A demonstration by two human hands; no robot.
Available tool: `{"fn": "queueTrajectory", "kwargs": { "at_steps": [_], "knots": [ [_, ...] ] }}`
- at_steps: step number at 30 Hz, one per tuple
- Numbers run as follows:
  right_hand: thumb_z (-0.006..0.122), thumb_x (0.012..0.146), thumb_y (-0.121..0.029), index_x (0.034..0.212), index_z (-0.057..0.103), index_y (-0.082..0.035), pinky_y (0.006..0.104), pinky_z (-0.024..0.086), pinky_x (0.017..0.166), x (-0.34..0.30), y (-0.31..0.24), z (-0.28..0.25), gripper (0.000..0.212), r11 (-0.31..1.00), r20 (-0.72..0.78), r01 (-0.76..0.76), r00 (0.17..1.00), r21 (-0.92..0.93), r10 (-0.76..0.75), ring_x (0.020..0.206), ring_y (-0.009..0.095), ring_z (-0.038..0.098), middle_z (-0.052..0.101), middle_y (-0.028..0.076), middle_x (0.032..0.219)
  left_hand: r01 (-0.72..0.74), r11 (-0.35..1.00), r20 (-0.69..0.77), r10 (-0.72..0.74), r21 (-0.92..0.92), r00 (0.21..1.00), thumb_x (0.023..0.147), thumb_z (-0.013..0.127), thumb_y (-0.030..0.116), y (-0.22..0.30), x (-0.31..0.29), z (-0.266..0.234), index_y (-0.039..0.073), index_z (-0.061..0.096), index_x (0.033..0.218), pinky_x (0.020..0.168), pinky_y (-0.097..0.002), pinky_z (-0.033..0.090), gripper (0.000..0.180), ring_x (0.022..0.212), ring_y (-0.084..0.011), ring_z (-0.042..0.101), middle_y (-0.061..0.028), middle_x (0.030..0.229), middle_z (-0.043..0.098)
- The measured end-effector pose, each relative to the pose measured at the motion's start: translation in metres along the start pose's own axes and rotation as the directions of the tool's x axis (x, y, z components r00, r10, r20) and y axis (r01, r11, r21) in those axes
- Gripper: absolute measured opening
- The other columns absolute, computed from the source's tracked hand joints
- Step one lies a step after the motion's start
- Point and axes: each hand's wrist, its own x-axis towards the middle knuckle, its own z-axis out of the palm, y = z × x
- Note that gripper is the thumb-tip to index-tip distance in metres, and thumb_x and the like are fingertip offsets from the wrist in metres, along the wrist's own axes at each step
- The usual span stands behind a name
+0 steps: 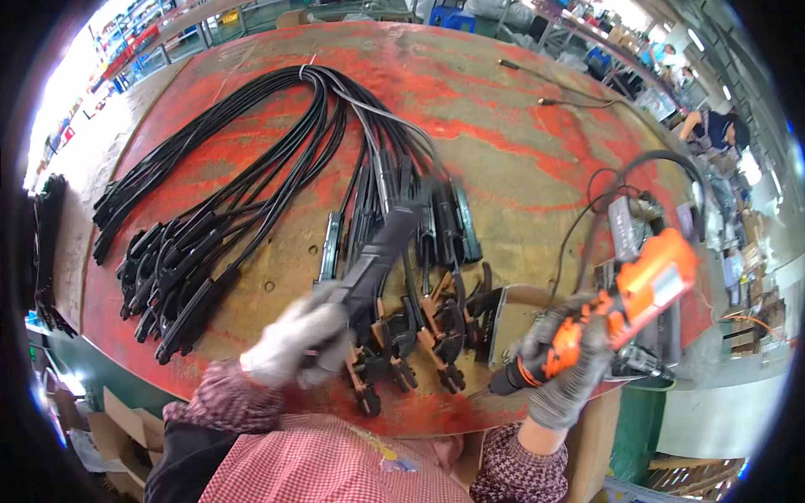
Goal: The person fastens screws onto black plastic cable housing units on a production table using an electric screwdriver.
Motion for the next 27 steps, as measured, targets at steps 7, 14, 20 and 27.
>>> {"fn": "queueTrajectory", "kwargs": {
  "at_steps": [7,14,20,27],
  "knots": [
    [0.071,0.079,-0.01,0.11,0.05,-0.003,0.0273,0.051,0.052,0.011,0.053,-0.029,0.038,0.945,0.136,0.211,0.974,-0.249,-0.181,0.06,0.014,0.059,0.061,0.005,0.083,0.501,0.003,-0.36,0.701,0.865,0.616,0.069,0.072,0.022,-0.044,-0.092,-0.107,0.005,0.069,0.088,0.073,-0.0414,0.048,0.025,0.083,-0.0332,0.061,-0.0159,0.096,0.061],
    [0.077,0.077,-0.029,0.109,0.06,-0.008,0.0372,0.05,0.082,-0.018,0.074,-0.051,0.042,0.52,0.293,0.481,0.866,-0.706,-0.404,0.087,0.022,0.061,0.063,0.005,0.098,0.066,0.224,-0.223,0.808,0.972,0.545,0.077,0.066,0.02,-0.025,-0.005,-0.042,0.002,0.064,0.103,0.072,-0.0401,0.05,0.031,0.082,-0.0312,0.063,-0.0169,0.094,0.062],
    [0.082,0.069,-0.026,0.1,0.064,-0.008,0.036,0.052,0.081,-0.036,0.034,-0.032,0.04,0.698,0.503,0.401,0.862,-0.594,-0.067,0.088,0.021,0.066,0.067,0.008,0.094,-0.17,0.69,-0.343,0.539,0.704,0.769,0.08,0.065,0.022,-0.06,0.061,-0.051,-0.001,0.053,0.123,0.074,-0.0302,0.05,0.05,0.084,-0.0205,0.065,-0.0111,0.097,0.066],
    [0.081,0.073,-0.027,0.091,0.065,-0.005,0.0285,0.053,0.064,-0.011,0.002,-0.025,0.033,0.685,0.423,0.303,0.906,-0.663,0.008,0.066,0.013,0.066,0.068,0.001,0.073,0.021,0.986,-0.288,-0.069,-0.164,0.955,0.084,0.062,0.022,-0.022,0.038,-0.035,0.004,0.062,0.102,0.04,-0.0198,0.034,0.026,0.05,-0.006,0.047,-0.0037,0.079,0.063]
  ]
}}
